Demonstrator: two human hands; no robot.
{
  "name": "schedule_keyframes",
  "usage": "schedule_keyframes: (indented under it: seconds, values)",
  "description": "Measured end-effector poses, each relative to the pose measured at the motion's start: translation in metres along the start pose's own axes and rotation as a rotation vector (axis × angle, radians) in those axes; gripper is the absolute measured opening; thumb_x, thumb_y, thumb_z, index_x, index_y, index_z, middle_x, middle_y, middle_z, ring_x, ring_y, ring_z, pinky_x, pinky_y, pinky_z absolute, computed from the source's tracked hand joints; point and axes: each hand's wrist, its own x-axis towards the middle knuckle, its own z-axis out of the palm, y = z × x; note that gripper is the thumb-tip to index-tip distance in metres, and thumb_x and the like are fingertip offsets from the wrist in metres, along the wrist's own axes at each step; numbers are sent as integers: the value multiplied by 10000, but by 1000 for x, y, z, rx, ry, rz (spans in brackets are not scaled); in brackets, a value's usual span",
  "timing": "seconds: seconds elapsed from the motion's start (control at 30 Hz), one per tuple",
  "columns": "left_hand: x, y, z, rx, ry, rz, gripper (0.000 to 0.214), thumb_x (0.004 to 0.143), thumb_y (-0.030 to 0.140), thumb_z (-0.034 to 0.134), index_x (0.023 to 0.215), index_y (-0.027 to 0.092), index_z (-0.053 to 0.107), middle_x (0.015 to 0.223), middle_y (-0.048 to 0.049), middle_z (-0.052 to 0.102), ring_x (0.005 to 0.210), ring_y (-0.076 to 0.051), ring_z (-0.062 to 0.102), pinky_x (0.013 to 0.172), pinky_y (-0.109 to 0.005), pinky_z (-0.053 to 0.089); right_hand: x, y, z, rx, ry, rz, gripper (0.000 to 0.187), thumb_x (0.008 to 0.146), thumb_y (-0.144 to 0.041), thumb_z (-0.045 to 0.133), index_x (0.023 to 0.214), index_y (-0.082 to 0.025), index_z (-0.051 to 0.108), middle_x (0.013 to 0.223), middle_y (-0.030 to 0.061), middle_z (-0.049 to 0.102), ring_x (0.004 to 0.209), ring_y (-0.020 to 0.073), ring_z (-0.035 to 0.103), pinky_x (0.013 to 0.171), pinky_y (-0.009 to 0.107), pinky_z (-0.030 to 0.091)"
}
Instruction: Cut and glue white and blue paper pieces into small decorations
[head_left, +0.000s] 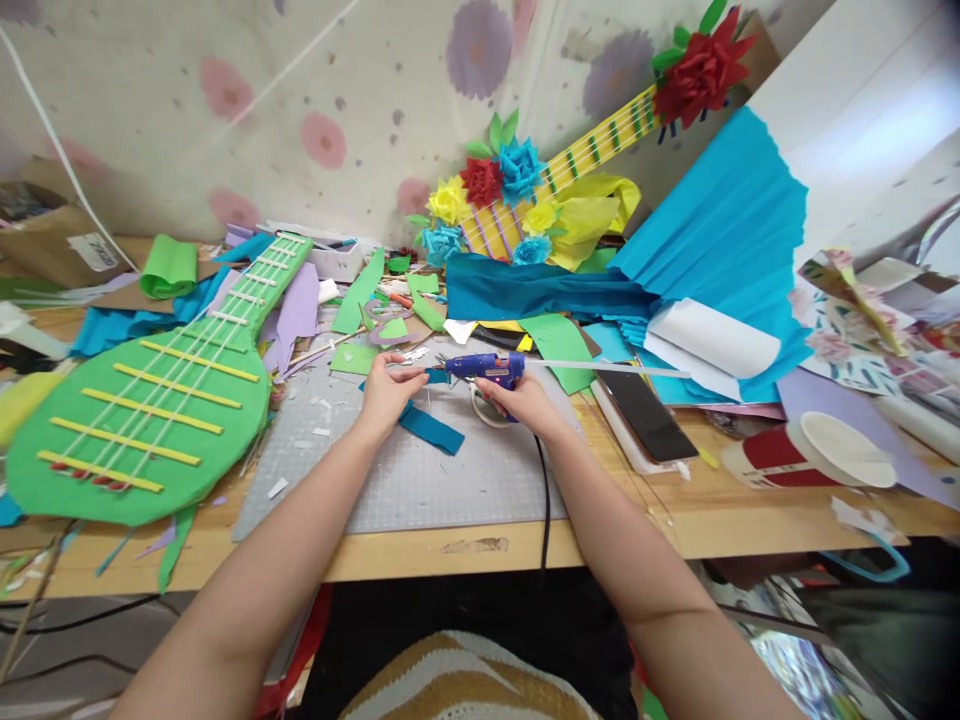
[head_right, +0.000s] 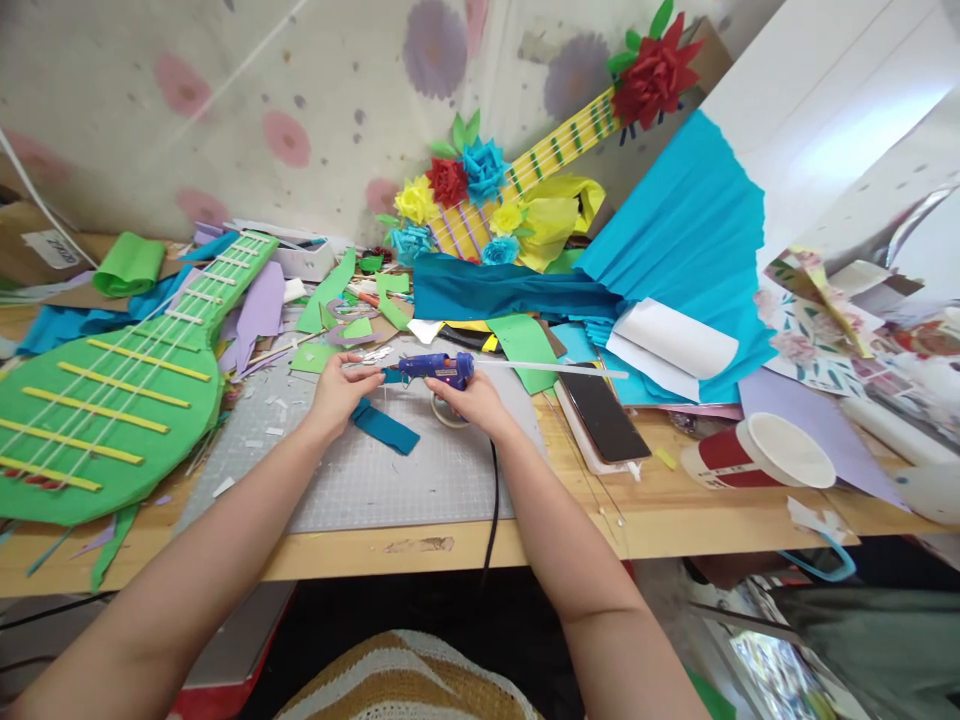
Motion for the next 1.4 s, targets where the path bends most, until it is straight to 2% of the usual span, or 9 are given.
schedule_keyframes:
  seconds: [0.57,1.07,1.4]
  values:
    - [-3,3,2,43,3,0,486,502,230,730,873,210,417,712,5,674,655,-151,627,660,-272,435,4,6,2,-78,14,-71,407,654,-583,580,668,-178,617,526,19,577,550,149,548,533,252,410]
    - [-3,2,2,41,-4,6,495,499,233,730,881,208,416,712,12,671,646,-143,625,666,-270,440,2,5,1,-73,17,-79,407,656,-563,581,739,-171,646,596,16,606,587,141,549,554,241,412]
    - [-2,1,3,47,-3,27,499,492,225,738,876,205,419,701,0,676,665,-157,638,713,-299,445,3,5,2,-48,12,-99,404,652,-544,602,788,-168,659,680,35,643,668,168,576,611,267,433]
